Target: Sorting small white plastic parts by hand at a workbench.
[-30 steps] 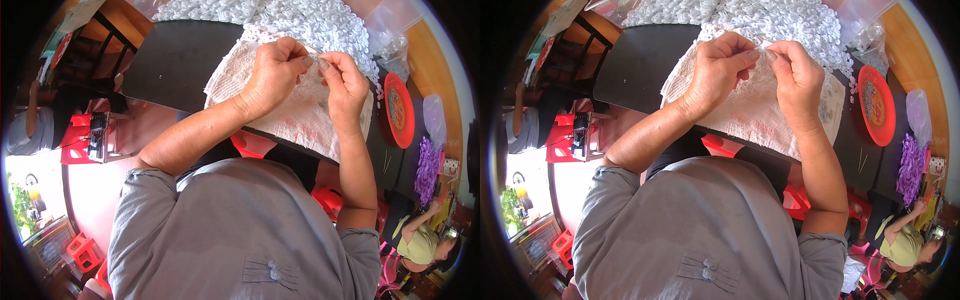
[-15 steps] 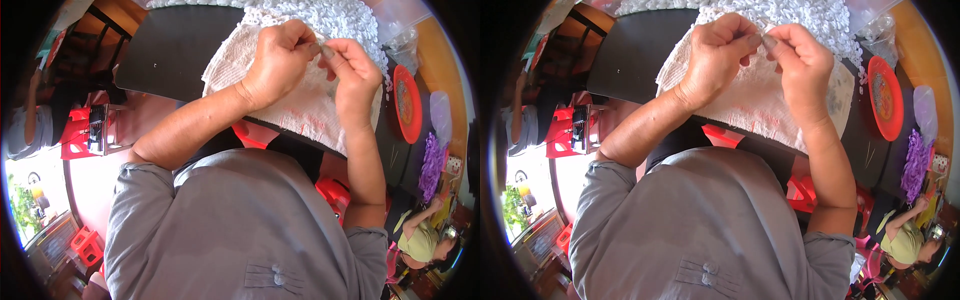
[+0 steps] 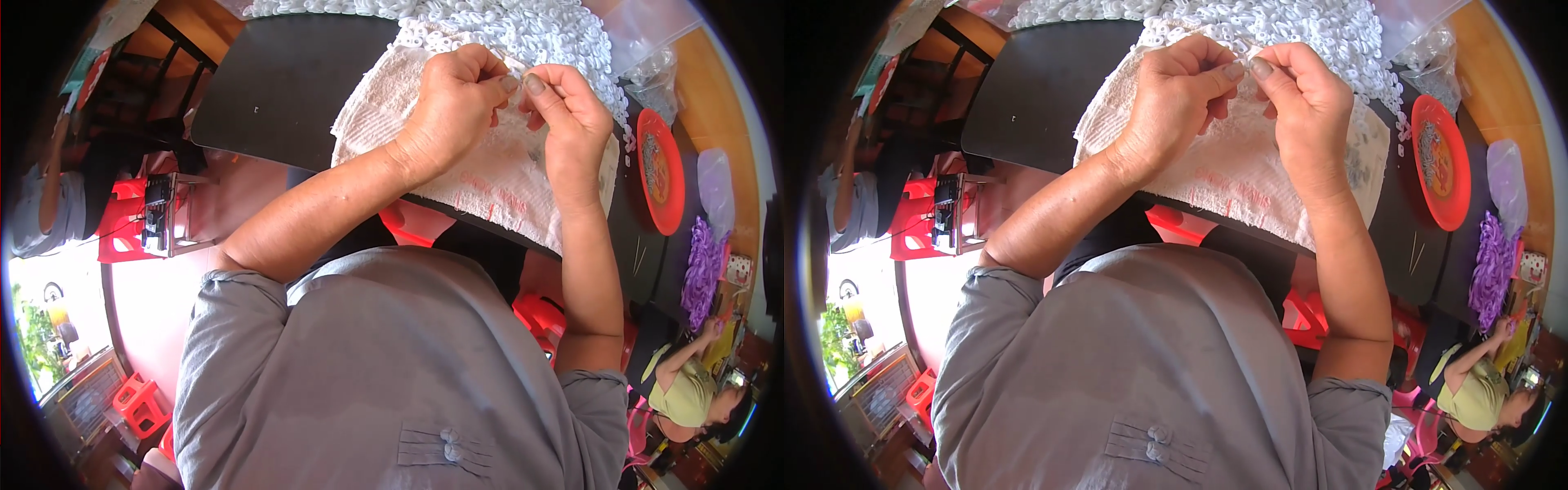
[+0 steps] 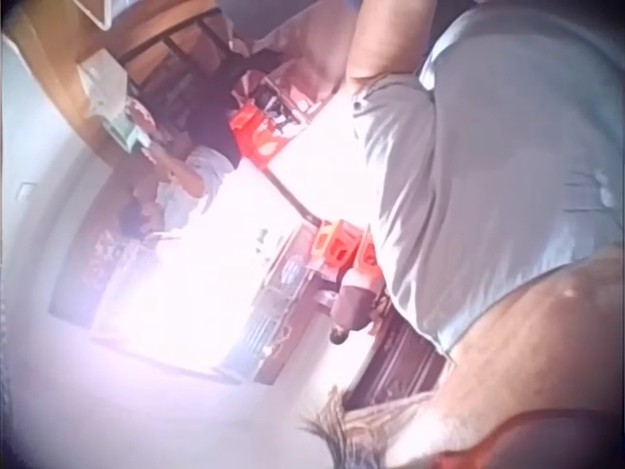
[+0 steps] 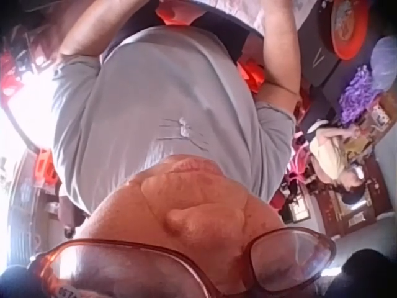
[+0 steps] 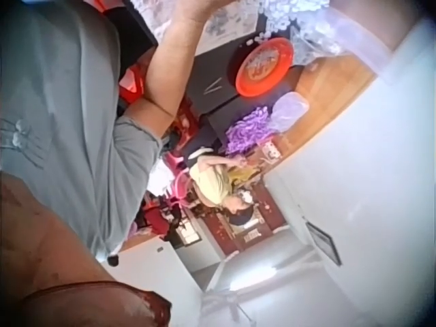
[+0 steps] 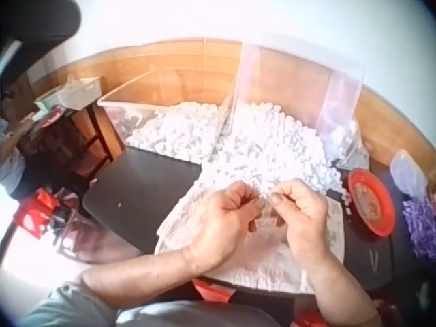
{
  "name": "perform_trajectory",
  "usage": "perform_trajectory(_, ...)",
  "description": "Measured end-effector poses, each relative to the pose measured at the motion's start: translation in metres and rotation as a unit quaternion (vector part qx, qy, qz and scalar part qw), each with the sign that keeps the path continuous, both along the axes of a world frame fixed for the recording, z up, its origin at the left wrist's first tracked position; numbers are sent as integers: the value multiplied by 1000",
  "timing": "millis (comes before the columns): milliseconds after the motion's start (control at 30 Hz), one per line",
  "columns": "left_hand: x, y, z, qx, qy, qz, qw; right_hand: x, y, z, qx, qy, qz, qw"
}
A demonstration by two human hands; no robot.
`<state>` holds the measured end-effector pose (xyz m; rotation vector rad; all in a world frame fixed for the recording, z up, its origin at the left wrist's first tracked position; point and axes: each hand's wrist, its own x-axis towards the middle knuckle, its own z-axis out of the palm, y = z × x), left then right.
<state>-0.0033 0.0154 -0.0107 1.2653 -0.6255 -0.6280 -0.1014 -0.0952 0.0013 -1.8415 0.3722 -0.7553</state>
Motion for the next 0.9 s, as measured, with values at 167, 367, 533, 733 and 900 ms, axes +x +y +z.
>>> perform_trajectory(167, -2, 1, 1, 2, 9, 9, 1000, 1, 4, 1, -27, 7, -4, 1000)
perform_trajectory(367, -3, 2, 3, -19, 28, 17, 999, 2, 11, 0, 32, 10, 3, 999)
perform_trajectory(533, 1, -1, -1, -10, 78, 11, 997, 3, 7, 1, 44, 19, -26, 999)
perform_trajectory(733, 0, -2, -1, 10, 81, 12, 997, 2, -6, -1, -101, 13, -29, 994)
perform_trajectory(900, 1, -3, -1, 13, 76, -9, 997, 0, -11, -1, -136, 30, -8, 990)
